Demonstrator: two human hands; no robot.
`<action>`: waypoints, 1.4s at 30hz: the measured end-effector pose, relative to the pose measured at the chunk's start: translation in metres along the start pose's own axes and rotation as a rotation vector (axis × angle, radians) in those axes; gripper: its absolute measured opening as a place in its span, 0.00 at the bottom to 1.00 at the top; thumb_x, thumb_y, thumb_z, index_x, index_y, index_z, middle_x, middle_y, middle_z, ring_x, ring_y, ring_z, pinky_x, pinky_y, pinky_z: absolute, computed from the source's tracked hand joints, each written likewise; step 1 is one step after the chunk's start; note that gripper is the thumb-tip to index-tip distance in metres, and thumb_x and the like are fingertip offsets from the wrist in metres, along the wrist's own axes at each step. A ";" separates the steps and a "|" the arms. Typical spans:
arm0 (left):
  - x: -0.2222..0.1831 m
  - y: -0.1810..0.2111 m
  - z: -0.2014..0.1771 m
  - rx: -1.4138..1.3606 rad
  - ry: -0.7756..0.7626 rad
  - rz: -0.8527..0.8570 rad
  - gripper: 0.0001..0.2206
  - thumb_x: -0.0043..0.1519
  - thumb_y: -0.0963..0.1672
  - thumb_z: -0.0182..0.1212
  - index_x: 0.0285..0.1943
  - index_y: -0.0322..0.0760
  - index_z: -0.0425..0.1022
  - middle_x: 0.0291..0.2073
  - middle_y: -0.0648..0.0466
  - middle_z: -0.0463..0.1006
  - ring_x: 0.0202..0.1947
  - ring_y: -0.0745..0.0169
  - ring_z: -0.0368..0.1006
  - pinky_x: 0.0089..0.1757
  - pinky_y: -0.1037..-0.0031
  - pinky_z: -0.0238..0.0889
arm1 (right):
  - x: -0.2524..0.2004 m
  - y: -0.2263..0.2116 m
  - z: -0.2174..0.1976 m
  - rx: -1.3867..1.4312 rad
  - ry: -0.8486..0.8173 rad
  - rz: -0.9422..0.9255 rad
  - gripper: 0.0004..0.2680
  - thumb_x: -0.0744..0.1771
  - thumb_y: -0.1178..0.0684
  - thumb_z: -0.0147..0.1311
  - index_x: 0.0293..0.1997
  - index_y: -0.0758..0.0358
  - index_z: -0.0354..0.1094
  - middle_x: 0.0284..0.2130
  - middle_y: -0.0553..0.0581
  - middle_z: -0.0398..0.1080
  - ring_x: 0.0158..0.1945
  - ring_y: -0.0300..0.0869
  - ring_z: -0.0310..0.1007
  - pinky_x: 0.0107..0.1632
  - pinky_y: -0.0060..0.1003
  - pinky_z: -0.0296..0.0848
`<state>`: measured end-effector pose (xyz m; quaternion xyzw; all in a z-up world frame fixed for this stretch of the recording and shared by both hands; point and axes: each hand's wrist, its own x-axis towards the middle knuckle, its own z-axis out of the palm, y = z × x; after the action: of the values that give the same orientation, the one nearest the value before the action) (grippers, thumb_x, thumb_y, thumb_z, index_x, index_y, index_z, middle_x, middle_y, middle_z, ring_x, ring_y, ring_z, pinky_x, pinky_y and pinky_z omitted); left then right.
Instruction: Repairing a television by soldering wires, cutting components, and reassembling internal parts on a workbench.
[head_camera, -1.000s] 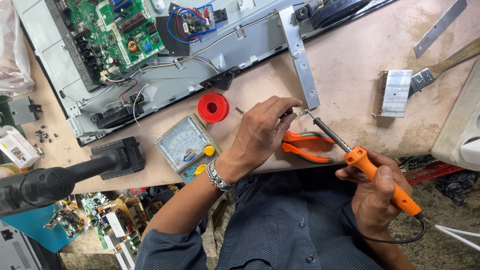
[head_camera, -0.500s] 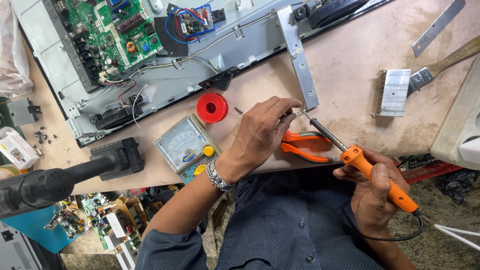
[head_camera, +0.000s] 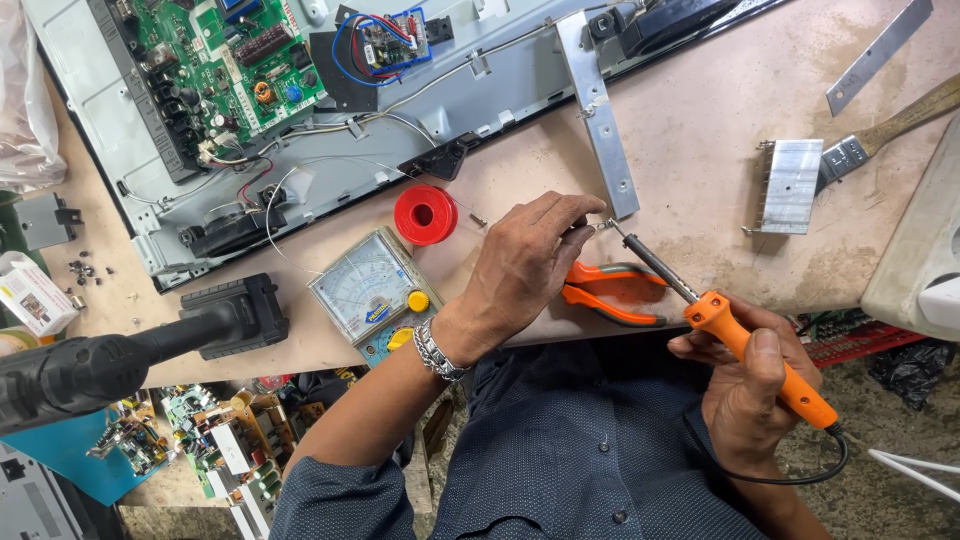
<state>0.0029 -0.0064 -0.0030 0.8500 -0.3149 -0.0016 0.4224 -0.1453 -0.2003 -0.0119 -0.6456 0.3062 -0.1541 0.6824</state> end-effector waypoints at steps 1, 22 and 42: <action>0.000 0.000 0.000 0.005 0.001 0.003 0.10 0.67 0.38 0.60 0.56 0.37 0.71 0.44 0.50 0.79 0.42 0.53 0.77 0.46 0.67 0.70 | 0.000 -0.001 0.000 -0.002 -0.001 0.003 0.18 0.70 0.49 0.39 0.53 0.82 0.64 0.34 0.73 0.71 0.25 0.55 0.73 0.31 0.40 0.80; -0.001 0.000 -0.001 0.041 0.089 0.005 0.09 0.68 0.40 0.61 0.55 0.41 0.72 0.39 0.54 0.79 0.38 0.58 0.77 0.43 0.68 0.69 | 0.021 0.007 -0.021 -0.012 0.020 -0.081 0.18 0.69 0.45 0.43 0.52 0.77 0.66 0.36 0.71 0.70 0.24 0.53 0.69 0.29 0.40 0.76; 0.002 0.003 0.000 0.033 0.070 0.024 0.09 0.67 0.39 0.63 0.55 0.39 0.73 0.40 0.52 0.81 0.39 0.55 0.78 0.43 0.67 0.70 | 0.022 -0.042 -0.007 -0.329 -0.198 -0.234 0.14 0.71 0.56 0.40 0.53 0.78 0.70 0.28 0.69 0.72 0.26 0.49 0.75 0.41 0.36 0.75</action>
<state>0.0032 -0.0090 -0.0008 0.8526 -0.3101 0.0384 0.4189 -0.1245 -0.2240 0.0245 -0.7914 0.1817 -0.1163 0.5720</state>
